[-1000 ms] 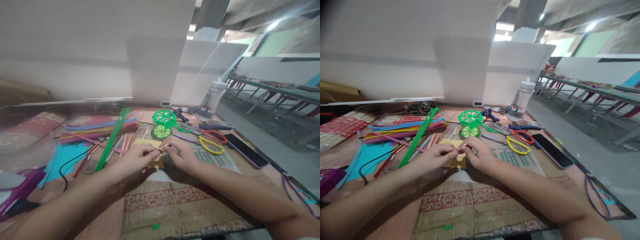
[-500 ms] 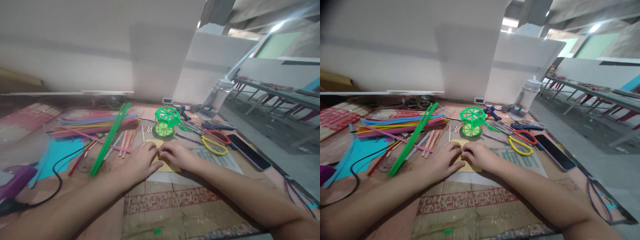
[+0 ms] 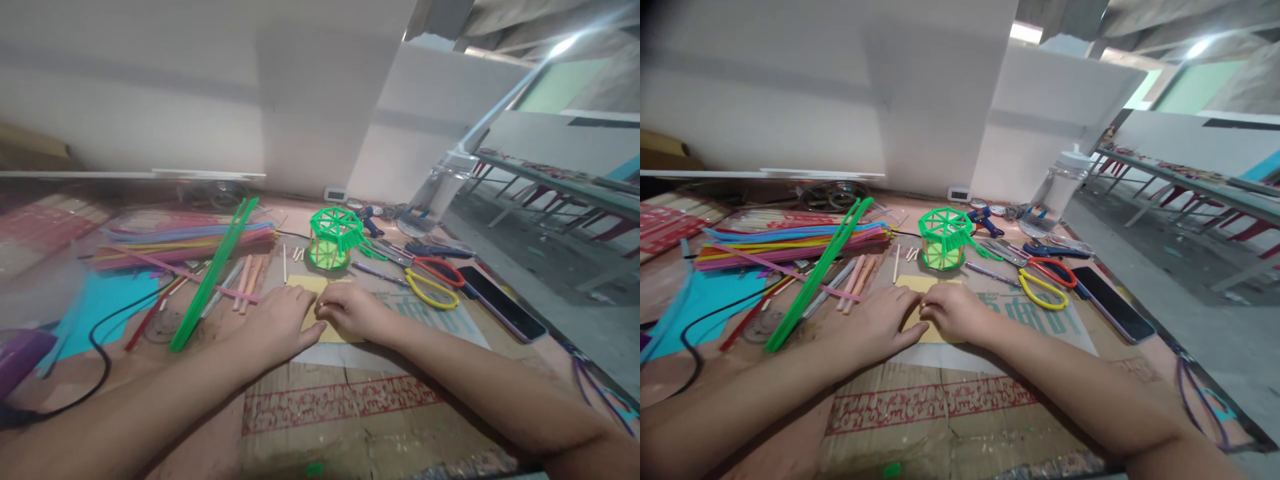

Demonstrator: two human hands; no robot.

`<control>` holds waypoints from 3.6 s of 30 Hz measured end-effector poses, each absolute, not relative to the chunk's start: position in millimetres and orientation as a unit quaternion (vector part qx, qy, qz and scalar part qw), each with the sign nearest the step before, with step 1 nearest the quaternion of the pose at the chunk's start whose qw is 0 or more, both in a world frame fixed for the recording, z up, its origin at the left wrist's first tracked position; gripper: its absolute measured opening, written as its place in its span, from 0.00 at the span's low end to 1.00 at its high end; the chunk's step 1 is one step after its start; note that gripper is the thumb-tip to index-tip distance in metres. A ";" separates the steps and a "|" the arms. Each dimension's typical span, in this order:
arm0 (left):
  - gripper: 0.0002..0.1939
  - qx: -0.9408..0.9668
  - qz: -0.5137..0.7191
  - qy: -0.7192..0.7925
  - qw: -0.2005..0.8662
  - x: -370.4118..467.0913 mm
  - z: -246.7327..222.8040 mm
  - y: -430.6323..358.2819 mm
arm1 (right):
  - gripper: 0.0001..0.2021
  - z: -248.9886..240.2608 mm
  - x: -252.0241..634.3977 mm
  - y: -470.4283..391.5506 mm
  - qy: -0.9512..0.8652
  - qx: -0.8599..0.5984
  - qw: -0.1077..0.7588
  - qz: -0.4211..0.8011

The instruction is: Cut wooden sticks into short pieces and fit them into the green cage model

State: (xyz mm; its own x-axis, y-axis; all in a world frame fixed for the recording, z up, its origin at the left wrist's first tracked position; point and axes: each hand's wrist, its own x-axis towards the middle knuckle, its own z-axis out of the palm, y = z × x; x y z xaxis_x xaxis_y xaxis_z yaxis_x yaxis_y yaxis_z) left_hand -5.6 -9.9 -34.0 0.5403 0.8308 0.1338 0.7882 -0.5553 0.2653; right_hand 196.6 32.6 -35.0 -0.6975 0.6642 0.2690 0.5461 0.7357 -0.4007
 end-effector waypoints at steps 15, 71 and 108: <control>0.15 0.874 0.136 0.459 0.077 -4.7 -36.5 -9.8 | 0.05 -34.7 200.1 33.6 -0.916 -0.279 0.237 0.165; 0.14 0.875 0.161 0.445 0.101 -8.1 -36.2 -10.1 | 0.17 -15.6 199.2 18.1 -0.482 -0.270 0.356 0.754; 0.11 0.889 0.298 0.311 0.156 -15.5 -32.3 -14.0 | 0.19 -23.5 188.4 12.7 -0.581 -0.352 0.303 0.669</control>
